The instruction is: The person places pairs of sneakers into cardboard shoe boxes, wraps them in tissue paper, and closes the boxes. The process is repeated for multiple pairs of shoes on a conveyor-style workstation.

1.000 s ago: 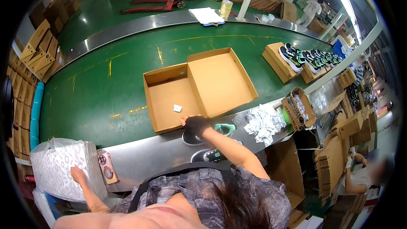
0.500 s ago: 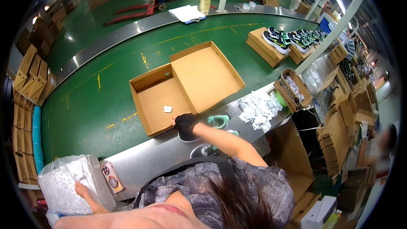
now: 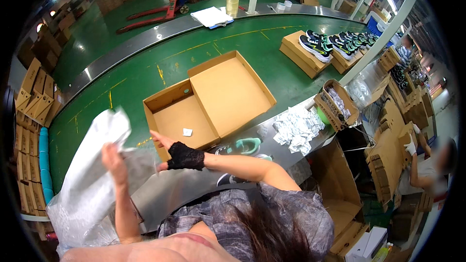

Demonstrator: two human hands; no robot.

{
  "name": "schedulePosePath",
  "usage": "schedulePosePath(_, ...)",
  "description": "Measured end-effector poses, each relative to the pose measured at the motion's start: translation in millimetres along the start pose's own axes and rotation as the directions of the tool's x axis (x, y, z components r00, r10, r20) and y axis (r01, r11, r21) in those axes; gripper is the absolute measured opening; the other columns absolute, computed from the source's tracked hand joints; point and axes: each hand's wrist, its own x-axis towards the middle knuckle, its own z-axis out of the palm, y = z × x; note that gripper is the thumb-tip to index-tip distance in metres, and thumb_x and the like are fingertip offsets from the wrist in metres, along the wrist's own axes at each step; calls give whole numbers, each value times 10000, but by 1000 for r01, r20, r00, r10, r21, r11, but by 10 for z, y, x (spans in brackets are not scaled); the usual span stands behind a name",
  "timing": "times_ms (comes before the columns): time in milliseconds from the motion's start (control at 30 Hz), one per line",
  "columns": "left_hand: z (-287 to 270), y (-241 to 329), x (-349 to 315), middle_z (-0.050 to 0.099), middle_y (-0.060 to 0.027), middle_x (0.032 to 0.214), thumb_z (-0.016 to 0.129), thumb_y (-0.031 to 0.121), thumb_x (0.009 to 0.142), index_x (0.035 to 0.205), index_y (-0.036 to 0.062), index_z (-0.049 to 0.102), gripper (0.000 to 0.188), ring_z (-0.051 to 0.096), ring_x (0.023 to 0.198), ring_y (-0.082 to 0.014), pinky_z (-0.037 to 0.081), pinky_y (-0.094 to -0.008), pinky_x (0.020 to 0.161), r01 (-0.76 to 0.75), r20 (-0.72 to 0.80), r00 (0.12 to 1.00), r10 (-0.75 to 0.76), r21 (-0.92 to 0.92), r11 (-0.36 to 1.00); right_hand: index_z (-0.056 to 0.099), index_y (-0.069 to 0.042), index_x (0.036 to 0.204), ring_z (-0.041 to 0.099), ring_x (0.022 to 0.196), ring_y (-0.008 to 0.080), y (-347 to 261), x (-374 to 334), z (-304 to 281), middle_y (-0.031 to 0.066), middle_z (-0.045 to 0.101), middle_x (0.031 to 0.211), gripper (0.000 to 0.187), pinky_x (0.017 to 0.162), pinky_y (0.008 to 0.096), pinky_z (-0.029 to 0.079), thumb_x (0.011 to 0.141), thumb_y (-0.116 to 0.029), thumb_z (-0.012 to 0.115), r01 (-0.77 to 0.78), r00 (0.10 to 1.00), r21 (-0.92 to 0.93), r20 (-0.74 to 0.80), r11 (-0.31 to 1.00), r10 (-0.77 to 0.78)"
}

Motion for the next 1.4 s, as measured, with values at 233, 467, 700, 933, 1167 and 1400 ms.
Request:
schedulePosePath(233, 1494, 292, 324, 555, -167, 1017, 535, 236, 846, 1132, -34, 442, 404, 529, 974, -254, 410, -370, 834, -158, 247, 951, 184, -121, 980, 498, 6, 1010, 554, 787, 197, 727, 236, -1026, 112, 584, 868, 371, 698, 319, 445, 756, -230, 631, -118, 764, 70, -630, 990, 136)
schedulePosePath(467, 1229, -643, 53, 357, -196, 1280, 516, 389, 807, 1202, 35, 429, 538, 257, 1239, -327, 144, -556, 983, -400, 516, 857, 19, 641, 655, 449, 70, 1048, 533, 909, 313, 1100, -516, -3131, 221, 547, 998, 554, 807, 349, 407, 690, -281, 684, -578, 90, -338, -931, 743, -353)
schedulePosePath(700, 730, -1903, 90, 354, -233, 1272, 538, 505, 765, 1279, 28, 317, 736, 318, 1202, -339, 280, -488, 949, 251, 56, 946, -319, 495, 832, 342, -67, 1227, 450, 1085, 331, 1122, -1347, -3625, 169, 462, 1186, 714, 890, 457, 324, 682, -403, 656, -788, 205, -190, -978, 586, -41)
schedulePosePath(933, 815, -1990, 116, 549, -100, 1112, 653, 361, 747, 1166, 19, 469, 572, 546, 971, -208, 462, -344, 827, 899, 605, 414, -680, -389, 200, 399, -6, 1188, 377, 1138, 340, 568, -1529, -2669, 189, 406, 1216, 664, 943, 503, 260, 668, -329, 658, -566, 734, -799, -600, 203, -319)
schedulePosePath(1167, 1263, -1821, -37, 549, -128, 1095, 618, 260, 791, 1144, -29, 466, 480, 549, 967, -236, 459, -360, 832, 866, 669, 475, -572, -470, 170, 541, -75, 884, 531, 844, 280, 265, -2176, -1196, 94, 543, 867, 356, 678, 362, 434, 617, -259, 689, -19, 945, -800, 182, 600, 273)
schedulePosePath(1400, 1421, -1568, -266, 560, -145, 1055, 613, 230, 796, 1115, -67, 479, 456, 551, 929, -208, 454, -332, 794, 796, 502, 594, -628, -479, 370, 354, -93, 1224, 556, 873, 361, 201, -2121, -925, 216, 401, 1176, 696, 752, 358, 466, 624, -174, 697, -418, 773, -730, 27, 540, 634)
